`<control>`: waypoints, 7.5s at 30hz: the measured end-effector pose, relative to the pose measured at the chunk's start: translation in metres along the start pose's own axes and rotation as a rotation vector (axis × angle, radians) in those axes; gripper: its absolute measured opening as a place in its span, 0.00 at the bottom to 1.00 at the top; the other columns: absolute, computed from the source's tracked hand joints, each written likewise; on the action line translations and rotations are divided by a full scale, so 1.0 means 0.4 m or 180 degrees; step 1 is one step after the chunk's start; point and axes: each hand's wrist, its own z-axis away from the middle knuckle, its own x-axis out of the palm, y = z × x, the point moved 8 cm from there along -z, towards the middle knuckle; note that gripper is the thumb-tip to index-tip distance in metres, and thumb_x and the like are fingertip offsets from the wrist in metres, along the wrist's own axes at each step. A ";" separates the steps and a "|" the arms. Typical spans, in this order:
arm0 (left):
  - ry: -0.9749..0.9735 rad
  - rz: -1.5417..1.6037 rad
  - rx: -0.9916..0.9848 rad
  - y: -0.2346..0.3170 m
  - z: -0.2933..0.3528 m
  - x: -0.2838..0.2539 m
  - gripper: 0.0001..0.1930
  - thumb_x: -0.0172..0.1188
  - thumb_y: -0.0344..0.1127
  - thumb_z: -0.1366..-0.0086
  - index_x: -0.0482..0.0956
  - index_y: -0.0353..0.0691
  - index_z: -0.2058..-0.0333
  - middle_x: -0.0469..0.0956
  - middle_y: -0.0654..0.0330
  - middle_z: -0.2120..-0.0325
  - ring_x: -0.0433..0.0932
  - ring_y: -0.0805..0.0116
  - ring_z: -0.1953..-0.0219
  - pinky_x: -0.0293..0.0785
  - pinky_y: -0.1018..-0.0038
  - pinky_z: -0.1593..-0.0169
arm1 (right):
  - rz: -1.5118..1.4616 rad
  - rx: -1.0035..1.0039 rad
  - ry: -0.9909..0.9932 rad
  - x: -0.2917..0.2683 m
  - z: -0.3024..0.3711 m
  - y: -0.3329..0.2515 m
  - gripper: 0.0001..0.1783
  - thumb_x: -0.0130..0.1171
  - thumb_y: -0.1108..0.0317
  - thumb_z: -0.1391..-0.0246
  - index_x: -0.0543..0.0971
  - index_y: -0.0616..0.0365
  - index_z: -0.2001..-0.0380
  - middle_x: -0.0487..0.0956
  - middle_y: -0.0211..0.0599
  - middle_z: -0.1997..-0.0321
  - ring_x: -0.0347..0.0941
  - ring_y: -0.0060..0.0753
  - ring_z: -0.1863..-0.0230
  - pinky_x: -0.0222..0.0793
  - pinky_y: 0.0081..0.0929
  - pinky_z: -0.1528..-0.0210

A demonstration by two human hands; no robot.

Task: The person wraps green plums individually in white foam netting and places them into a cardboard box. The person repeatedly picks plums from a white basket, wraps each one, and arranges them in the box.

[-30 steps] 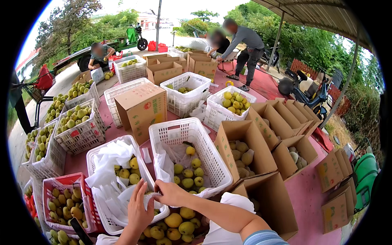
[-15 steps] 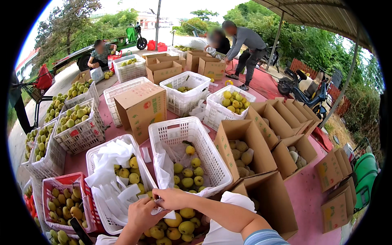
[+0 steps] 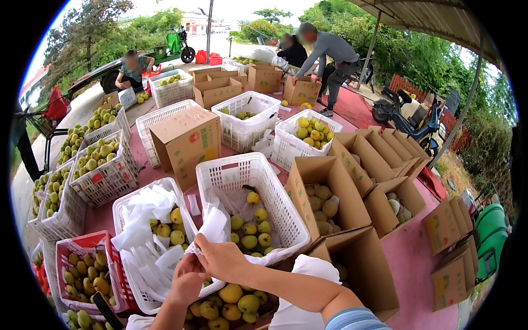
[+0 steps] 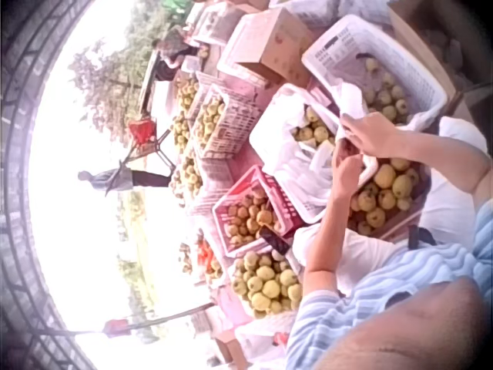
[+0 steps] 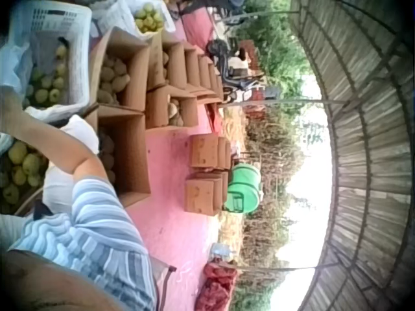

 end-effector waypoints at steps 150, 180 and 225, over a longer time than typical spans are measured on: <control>-0.0887 -0.0653 -0.1294 -0.161 0.006 -0.010 0.39 0.35 0.66 0.34 0.52 0.44 0.34 0.56 0.46 0.36 0.68 0.44 0.43 0.56 0.48 0.38 | 0.0822 0.0490 0.1520 -0.647 0.248 0.409 0.34 0.69 0.59 0.59 0.69 0.55 0.49 0.72 0.43 0.51 0.70 0.45 0.49 0.68 0.38 0.48; 0.2067 -0.0204 -0.0977 -0.071 -0.034 -0.310 0.21 0.47 0.43 0.30 0.62 0.41 0.43 0.69 0.56 0.50 0.75 0.67 0.60 0.72 0.70 0.53 | 0.0200 0.0382 0.1612 -0.516 -0.162 0.687 0.07 0.56 0.70 0.48 0.76 0.58 0.64 0.80 0.35 0.68 0.76 0.29 0.72 0.72 0.25 0.66; 0.1641 -0.0829 0.0258 0.178 0.056 -0.180 0.14 0.60 0.34 0.39 0.71 0.41 0.56 0.72 0.66 0.63 0.70 0.77 0.61 0.64 0.78 0.55 | -0.1522 0.0562 -0.1158 0.180 -0.061 0.095 0.26 0.58 0.45 0.45 0.74 0.62 0.71 0.72 0.38 0.67 0.70 0.28 0.67 0.67 0.27 0.63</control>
